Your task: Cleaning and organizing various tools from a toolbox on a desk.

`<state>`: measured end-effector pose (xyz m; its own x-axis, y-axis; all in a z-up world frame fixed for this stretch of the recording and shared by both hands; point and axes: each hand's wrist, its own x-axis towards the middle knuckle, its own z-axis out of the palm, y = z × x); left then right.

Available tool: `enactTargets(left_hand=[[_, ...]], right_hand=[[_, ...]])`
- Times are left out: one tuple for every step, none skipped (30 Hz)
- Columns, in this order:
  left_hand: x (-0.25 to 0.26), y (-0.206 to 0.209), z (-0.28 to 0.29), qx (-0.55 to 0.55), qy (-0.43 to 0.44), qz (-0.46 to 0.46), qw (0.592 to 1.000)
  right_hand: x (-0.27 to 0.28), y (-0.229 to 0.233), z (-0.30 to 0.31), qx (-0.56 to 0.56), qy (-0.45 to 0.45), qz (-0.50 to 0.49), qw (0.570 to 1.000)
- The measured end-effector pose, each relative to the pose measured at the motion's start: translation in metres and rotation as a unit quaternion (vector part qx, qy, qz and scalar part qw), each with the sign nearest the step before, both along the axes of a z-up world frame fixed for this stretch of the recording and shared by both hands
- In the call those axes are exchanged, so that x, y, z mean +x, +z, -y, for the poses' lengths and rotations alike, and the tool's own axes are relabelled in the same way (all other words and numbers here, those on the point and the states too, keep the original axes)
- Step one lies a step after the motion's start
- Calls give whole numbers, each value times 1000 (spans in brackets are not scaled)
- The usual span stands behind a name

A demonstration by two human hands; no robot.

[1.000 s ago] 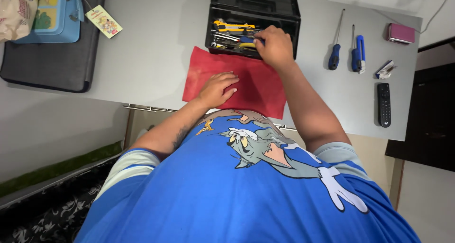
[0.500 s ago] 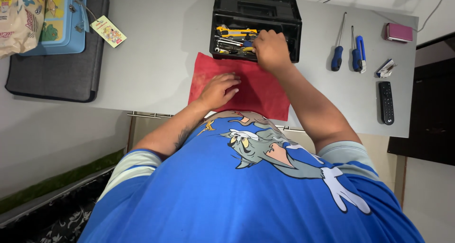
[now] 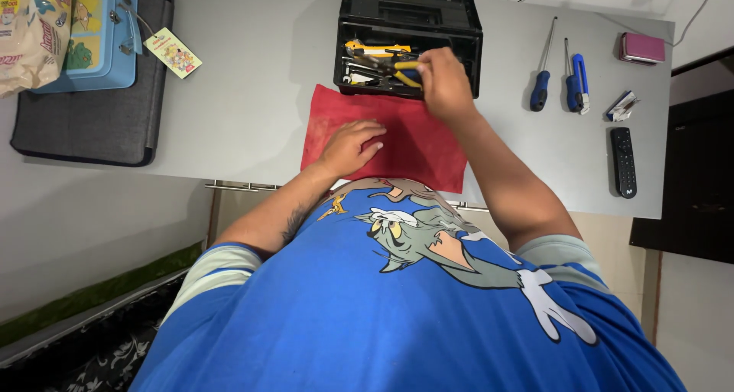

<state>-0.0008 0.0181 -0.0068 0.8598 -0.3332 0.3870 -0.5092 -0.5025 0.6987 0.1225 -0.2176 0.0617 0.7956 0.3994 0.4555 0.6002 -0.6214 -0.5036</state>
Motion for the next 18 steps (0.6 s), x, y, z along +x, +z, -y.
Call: enactTargets(left_hand=[[-1,1,0,1,0,0,1000],[-1,2,1,-1,-4,-10,1000],[-2,3,2,-3,-9,-21,1000],[-2,7,3,-2,-11,-21,1000],[-1,10,5,-23,-8,-40,999],[0,14,6,-45,-5,-60,997],[2,21,9,-44,-7,-59,997],[5,28,11,-81,4,-59,995],[8,34,14,-117,15,-59,991],[12,44,19,-117,14,-59,991],[17,53,23,-172,18,-60,983],[22,62,27,-227,22,-61,972],[31,62,33,-227,21,-62,972],[39,62,38,-333,-29,-126,934],[47,62,44,-432,-78,-189,879],[50,56,50,-432,-79,-191,878],[55,49,56,-474,-90,-239,843],[59,43,62,-513,-100,-285,803]], right_hand=[[-2,7,2,1,0,0,1000],[-4,15,5,38,5,-27,999],[-7,22,8,75,10,-54,996],[-10,25,10,76,9,-54,996],[-13,28,13,112,10,-67,991],[-16,30,15,148,11,-80,986],[-17,25,18,149,9,-79,986],[-17,19,21,221,21,-114,968],[-18,13,24,292,35,-149,944],[-21,9,26,292,34,-149,944],[-24,4,27,335,21,-165,928],[-28,0,29,376,8,-181,909],[-33,1,26,376,7,-181,909],[-39,3,24,410,5,-212,887],[-46,5,22,443,3,-242,863],[-53,0,20,443,1,-242,863],[-59,-4,18,488,28,-278,827],[-64,-8,16,530,55,-312,787]])
